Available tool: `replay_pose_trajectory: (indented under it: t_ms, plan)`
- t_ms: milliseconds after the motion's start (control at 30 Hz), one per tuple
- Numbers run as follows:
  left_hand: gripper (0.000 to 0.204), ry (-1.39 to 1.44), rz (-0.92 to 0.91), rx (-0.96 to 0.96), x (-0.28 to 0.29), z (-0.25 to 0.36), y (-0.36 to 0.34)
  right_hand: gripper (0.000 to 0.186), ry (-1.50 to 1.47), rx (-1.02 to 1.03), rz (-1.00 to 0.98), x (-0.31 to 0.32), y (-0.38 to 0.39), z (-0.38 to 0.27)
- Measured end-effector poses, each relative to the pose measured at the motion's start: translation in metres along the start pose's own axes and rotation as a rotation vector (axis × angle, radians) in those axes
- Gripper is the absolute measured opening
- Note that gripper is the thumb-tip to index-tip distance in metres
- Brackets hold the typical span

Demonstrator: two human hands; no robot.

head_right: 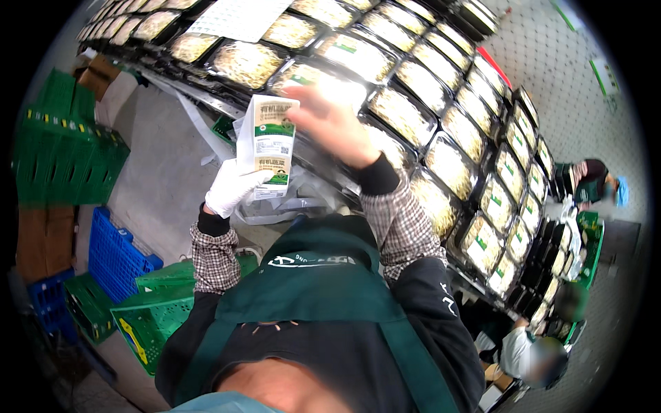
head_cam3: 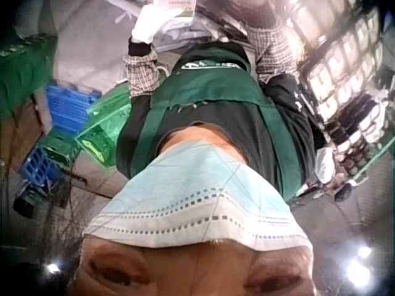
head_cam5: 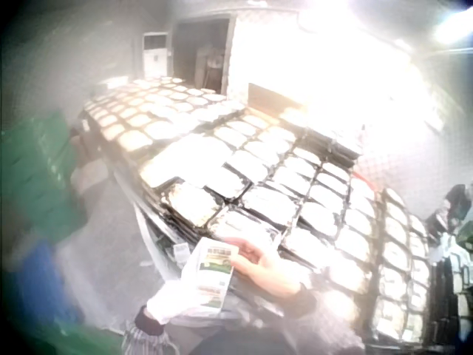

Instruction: The person repeatedly picks up plastic trays containing food items, places them into green crates, and then transfers them to a large rack. The person also handles empty black trays and stacks them in a crate.

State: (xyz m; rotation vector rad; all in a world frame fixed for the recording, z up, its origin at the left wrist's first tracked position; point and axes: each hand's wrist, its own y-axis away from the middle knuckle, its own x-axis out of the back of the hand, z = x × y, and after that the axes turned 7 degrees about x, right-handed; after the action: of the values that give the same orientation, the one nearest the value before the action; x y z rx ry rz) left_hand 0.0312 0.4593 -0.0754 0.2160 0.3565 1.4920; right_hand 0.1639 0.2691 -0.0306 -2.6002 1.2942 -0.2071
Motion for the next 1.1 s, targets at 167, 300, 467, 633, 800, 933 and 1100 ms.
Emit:
replay_pose_trajectory:
  t_ms: [167, 300, 467, 633, 800, 933, 1100]
  plan:
    - [0.044, -0.055, 0.136, -0.486, -0.065, 0.054, -0.009, 0.017, 0.577, 0.337, 0.295, -0.012, 0.062, -0.045]
    - [0.013, -0.141, 0.11, -0.6, -0.105, 0.047, -0.022, 0.023, 0.882, 0.613, 0.425, 0.013, 0.102, -0.066]
    - [0.024, -0.273, -0.397, -0.002, -0.12, 0.015, -0.04, 0.009, 0.814, 0.377, 0.984, 0.104, 0.165, -0.098]
    - [0.024, -0.62, -0.501, -0.412, -0.112, -0.004, -0.055, 0.019, 0.962, -0.309, 0.598, 0.18, 0.241, -0.002]
    - [0.025, -0.428, -0.491, -0.233, -0.131, -0.001, -0.045, 0.039, 1.499, -0.326, 0.556, 0.155, 0.256, 0.064]
    - [0.024, -0.347, -0.465, -0.046, -0.145, -0.01, -0.042, 0.056, 1.327, -0.259, 0.646, 0.141, 0.252, 0.049]
    - [0.027, -0.262, -0.603, -0.07, -0.168, 0.009, -0.037, 0.034, 0.384, 0.019, 0.581, 0.082, 0.222, -0.029]
